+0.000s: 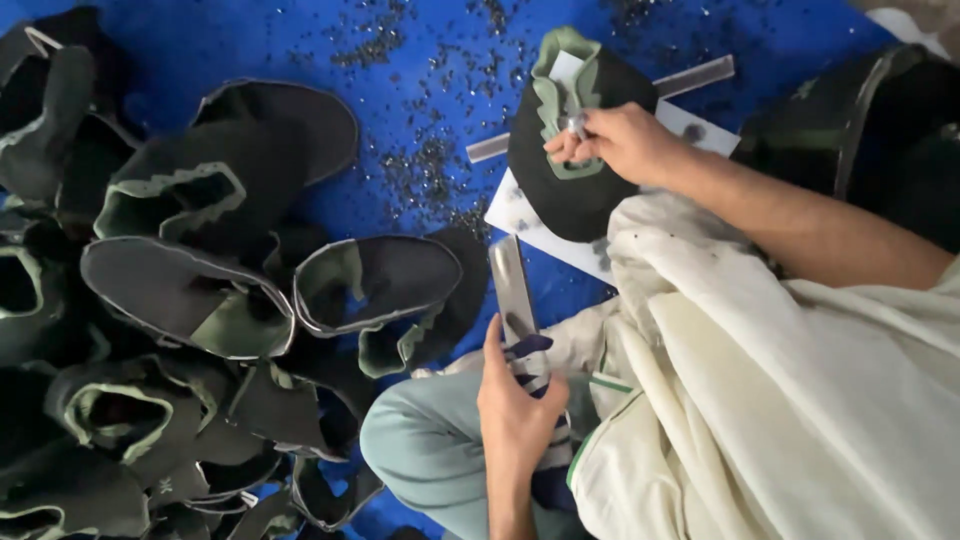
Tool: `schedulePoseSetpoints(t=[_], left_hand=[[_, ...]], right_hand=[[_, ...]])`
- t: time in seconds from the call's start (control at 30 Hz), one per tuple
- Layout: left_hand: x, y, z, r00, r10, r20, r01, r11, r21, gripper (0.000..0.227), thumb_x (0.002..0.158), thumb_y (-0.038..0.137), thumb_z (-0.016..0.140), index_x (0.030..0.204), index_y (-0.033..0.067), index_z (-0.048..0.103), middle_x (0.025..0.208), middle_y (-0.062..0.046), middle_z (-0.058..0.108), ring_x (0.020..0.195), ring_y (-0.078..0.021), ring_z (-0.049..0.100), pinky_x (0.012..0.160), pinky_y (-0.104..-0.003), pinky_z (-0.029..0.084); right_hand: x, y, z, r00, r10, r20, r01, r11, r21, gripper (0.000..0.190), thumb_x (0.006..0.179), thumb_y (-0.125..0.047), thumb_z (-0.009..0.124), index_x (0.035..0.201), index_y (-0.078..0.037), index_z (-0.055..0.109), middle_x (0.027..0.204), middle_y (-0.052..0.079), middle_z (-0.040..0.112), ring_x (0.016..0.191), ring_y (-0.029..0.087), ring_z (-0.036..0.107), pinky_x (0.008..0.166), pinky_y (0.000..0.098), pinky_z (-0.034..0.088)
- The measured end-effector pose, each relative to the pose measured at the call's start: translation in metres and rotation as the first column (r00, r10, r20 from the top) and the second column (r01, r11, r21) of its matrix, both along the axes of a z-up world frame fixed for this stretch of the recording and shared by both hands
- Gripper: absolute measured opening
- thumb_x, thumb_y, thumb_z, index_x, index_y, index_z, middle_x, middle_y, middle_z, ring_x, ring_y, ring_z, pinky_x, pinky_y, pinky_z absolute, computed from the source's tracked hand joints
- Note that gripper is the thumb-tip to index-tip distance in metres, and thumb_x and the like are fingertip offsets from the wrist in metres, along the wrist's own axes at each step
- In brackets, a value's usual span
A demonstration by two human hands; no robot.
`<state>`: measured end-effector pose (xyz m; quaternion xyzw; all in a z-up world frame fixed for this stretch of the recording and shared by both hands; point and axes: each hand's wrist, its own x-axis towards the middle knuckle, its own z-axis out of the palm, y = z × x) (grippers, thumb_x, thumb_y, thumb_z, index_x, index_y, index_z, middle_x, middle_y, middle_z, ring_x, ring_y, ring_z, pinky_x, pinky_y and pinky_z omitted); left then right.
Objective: The person punches holes or sets components into shoe uppers using a punch tool and a mallet.
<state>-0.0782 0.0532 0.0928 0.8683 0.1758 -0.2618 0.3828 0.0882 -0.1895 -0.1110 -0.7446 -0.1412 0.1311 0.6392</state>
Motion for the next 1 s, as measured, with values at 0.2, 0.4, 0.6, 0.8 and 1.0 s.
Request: schedulePoseSetpoints(t=[0.2,0.4,0.6,0.8,1.0], left_hand=[[0.029,-0.014,0.099,0.864,0.17,0.475,-0.036,0.96,-0.279,0.096,0.066,0.012,0.08,0.152,0.0068,0.037,0.106,-0.005,0.066,0.083,-0.0117,0.066,0.072,-0.026,0.057],[0.026,-0.012,-0.039,0.827,0.278,0.489,0.09,0.792,-0.604,0.055,0.07,0.017,0.083,0.116,0.0045,0.057,0.094,-0.005,0.065,0.085,-0.0187,0.064,0.089,-0.033,0.05],[0.033,-0.03,-0.081,0.915,0.146,0.377,-0.094,0.984,-0.152,0.033,0.076,0.023,0.082,0.094,0.0047,0.061,0.076,-0.004,0.069,0.067,-0.0145,0.065,0.064,-0.034,0.056],[0.019,-0.011,-0.026,0.85,0.278,0.448,-0.17,0.949,-0.266,0.033,0.076,0.021,0.084,0.092,0.0049,0.06,0.074,-0.001,0.066,0.064,-0.0104,0.06,0.061,-0.029,0.052],[0.036,-0.028,0.069,0.647,0.413,0.641,0.091,0.793,-0.603,0.05,0.081,0.025,0.084,0.113,0.0077,0.05,0.09,-0.006,0.059,0.068,-0.0161,0.06,0.062,-0.027,0.053]], right_hand=[[-0.01,-0.001,0.014,0.978,0.024,0.208,0.001,0.993,-0.12,0.021,0.104,0.0,0.058,0.123,0.0,0.068,0.115,0.012,0.076,0.104,0.018,0.075,0.091,0.0306,0.06],[-0.004,0.0,0.029,0.962,0.04,0.27,-0.015,0.996,-0.093,0.032,0.095,0.005,0.058,0.126,0.001,0.067,0.119,0.014,0.074,0.11,0.022,0.072,0.094,0.0328,0.059],[-0.001,-0.005,-0.038,0.981,-0.193,-0.016,0.193,0.967,0.169,0.017,0.103,0.003,0.053,0.117,0.002,0.063,0.111,0.018,0.074,0.102,0.025,0.074,0.091,0.0375,0.062],[0.03,-0.01,-0.009,0.947,-0.117,-0.299,0.207,0.934,0.29,0.014,0.108,-0.001,0.045,0.111,0.003,0.059,0.114,0.018,0.074,0.105,0.026,0.075,0.09,0.0354,0.062],[0.009,-0.002,-0.018,0.984,-0.117,-0.132,0.13,0.987,0.097,0.018,0.105,0.004,0.049,0.111,0.005,0.066,0.115,0.016,0.075,0.107,0.023,0.075,0.09,0.0317,0.061]])
